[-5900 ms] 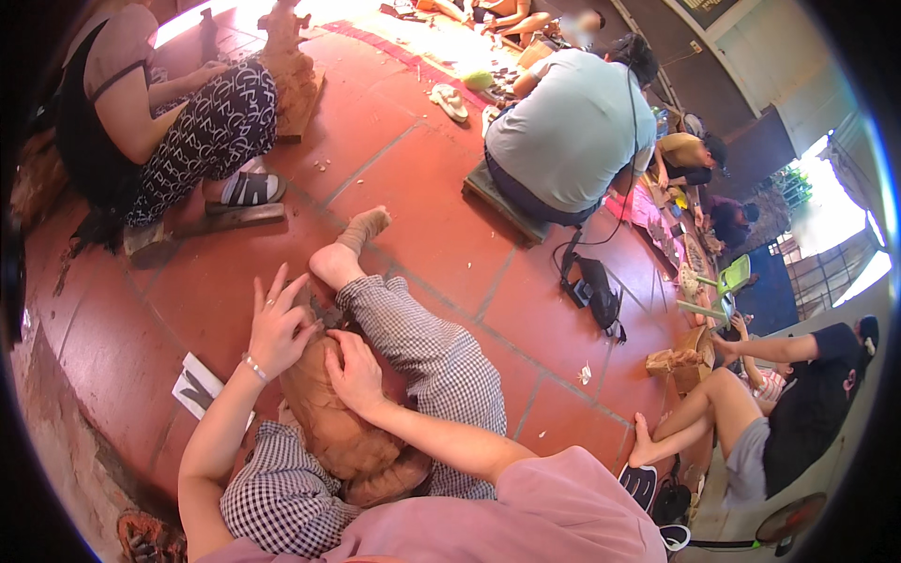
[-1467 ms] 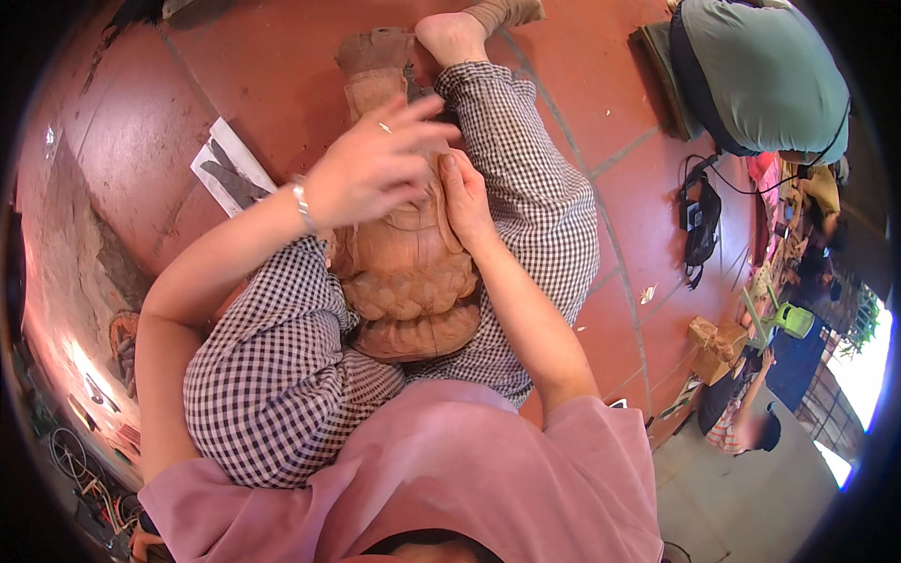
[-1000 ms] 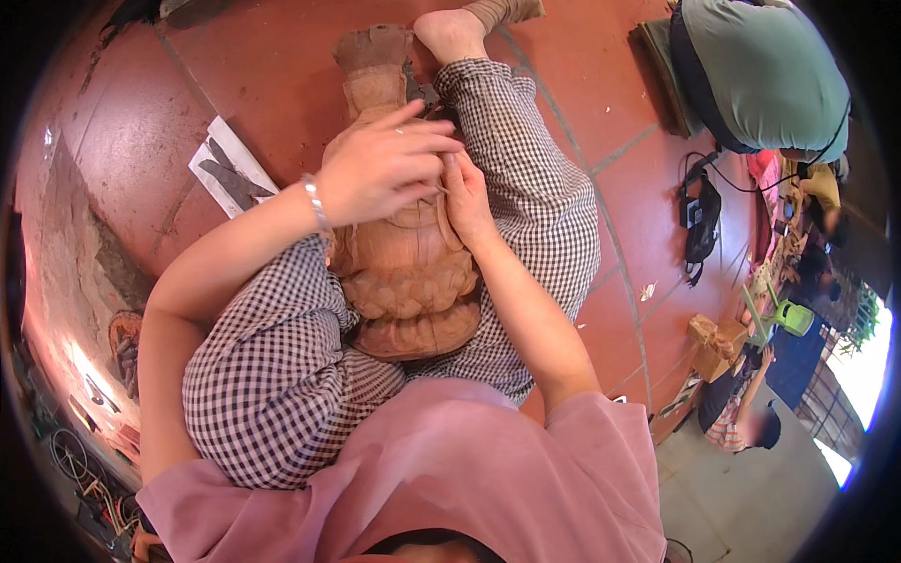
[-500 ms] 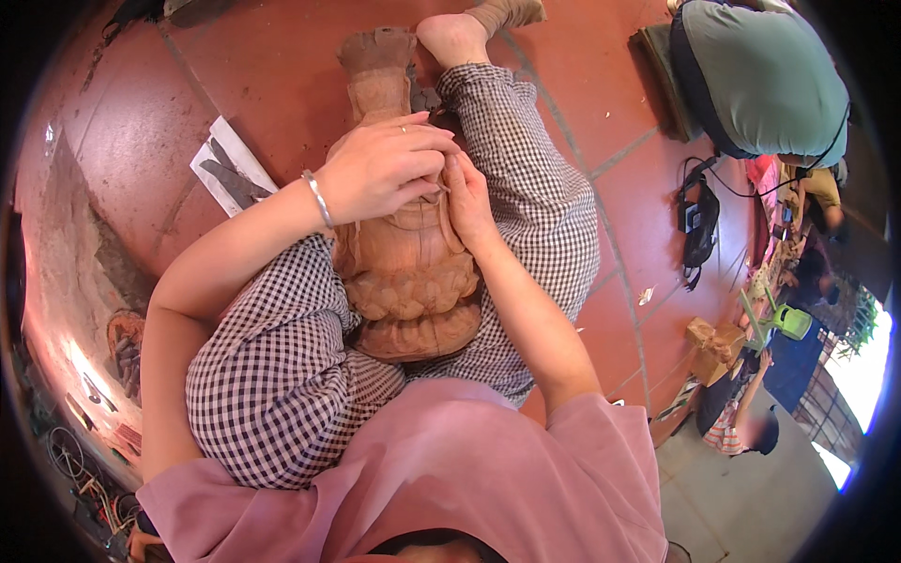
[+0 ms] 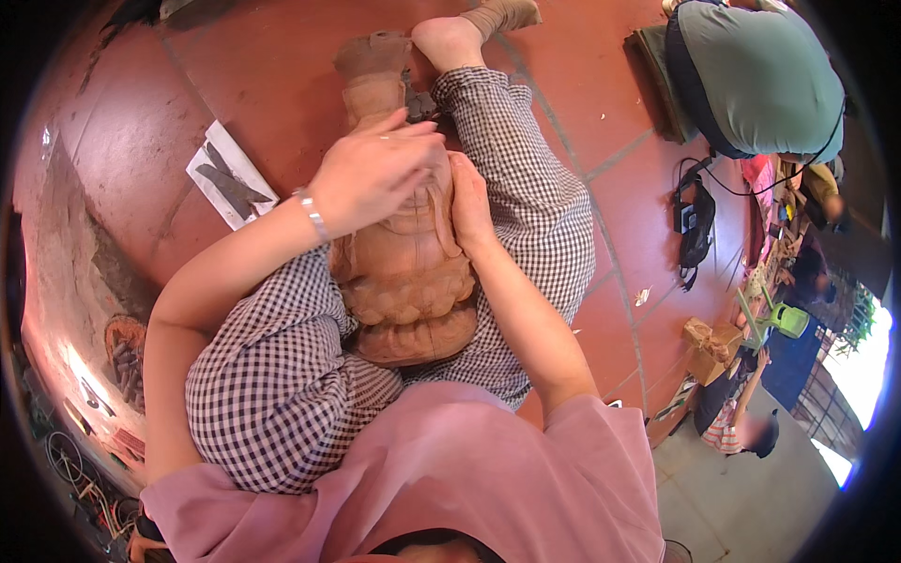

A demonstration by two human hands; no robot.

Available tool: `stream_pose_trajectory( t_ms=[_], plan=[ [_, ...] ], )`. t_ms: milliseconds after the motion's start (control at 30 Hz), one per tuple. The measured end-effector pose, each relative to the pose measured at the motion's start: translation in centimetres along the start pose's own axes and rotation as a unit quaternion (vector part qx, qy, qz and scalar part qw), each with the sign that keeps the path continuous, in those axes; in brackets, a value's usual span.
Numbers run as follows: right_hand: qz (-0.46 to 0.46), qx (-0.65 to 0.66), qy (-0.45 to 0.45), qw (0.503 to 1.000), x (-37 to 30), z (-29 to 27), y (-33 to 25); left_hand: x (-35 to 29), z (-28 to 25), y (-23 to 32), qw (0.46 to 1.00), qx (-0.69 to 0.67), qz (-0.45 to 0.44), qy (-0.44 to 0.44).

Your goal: The person is carving a wooden sculpture using a knife. They are seated on the floor, holding the sculpture between their legs and using the knife to shape and detail the wood. The person occasionally pauses to inspect the sculpture and adjust their grip.

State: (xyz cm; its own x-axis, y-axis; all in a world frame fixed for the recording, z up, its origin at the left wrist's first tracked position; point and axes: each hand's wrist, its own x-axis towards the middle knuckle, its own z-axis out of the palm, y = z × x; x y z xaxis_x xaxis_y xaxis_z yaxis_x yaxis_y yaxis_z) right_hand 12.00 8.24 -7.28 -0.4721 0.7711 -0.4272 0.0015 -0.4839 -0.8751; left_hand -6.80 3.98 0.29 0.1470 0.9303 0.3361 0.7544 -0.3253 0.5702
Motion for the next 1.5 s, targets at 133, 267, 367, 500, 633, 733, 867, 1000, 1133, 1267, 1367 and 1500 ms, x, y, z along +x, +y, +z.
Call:
stream_pose_trajectory(
  t_ms=[133, 267, 367, 500, 633, 733, 867, 1000, 1133, 1267, 1367, 1500],
  plan=[
    [-0.003, -0.009, 0.008, 1.000, -0.2, 0.5, -0.8, -1.1, -1.2, -0.9, 1.000, -0.012, -0.020, 0.018],
    [-0.018, -0.021, 0.026, 0.999, -0.8, 1.7, -1.6, 0.7, 1.4, 0.7, 0.998, 0.025, 0.046, -0.018],
    [-0.007, -0.009, 0.025, 1.000, -0.8, 1.5, -1.5, 1.3, 1.4, 1.2, 0.996, 0.034, 0.055, -0.064],
    [-0.011, -0.022, 0.010, 1.000, -0.4, 0.9, -1.5, -1.1, -2.0, -2.9, 0.992, -0.113, 0.030, -0.056],
    [-0.009, 0.009, 0.000, 1.000, -0.4, 1.2, -1.2, 0.0, -2.3, -3.1, 0.977, -0.178, 0.058, -0.100],
    [-0.032, 0.015, -0.019, 0.999, -0.2, 0.5, -0.4, 1.8, -1.4, -2.0, 0.968, -0.149, 0.110, -0.171],
    [-0.024, -0.003, -0.008, 1.000, -0.3, 0.9, -1.0, 1.9, -3.0, -3.8, 0.956, -0.176, 0.097, -0.212],
    [-0.007, 0.014, 0.012, 1.000, -0.2, 0.9, -0.9, 1.3, -3.2, -3.9, 0.967, -0.181, 0.051, -0.174],
    [0.009, 0.031, -0.014, 0.999, -0.2, 1.0, -0.9, 1.4, -1.5, -1.8, 0.979, -0.125, 0.037, -0.154],
    [-0.024, -0.047, -0.014, 0.998, -0.4, 0.7, -0.8, 0.2, -4.7, -3.9, 0.987, -0.102, 0.009, -0.122],
    [-0.014, -0.028, 0.005, 1.000, -0.3, 0.9, -1.1, -0.9, -4.3, -4.2, 0.994, -0.086, 0.043, -0.045],
    [-0.033, -0.009, 0.004, 0.999, 0.0, 0.7, -0.3, -1.7, 0.4, 0.4, 0.991, -0.110, 0.077, -0.005]
  ],
)
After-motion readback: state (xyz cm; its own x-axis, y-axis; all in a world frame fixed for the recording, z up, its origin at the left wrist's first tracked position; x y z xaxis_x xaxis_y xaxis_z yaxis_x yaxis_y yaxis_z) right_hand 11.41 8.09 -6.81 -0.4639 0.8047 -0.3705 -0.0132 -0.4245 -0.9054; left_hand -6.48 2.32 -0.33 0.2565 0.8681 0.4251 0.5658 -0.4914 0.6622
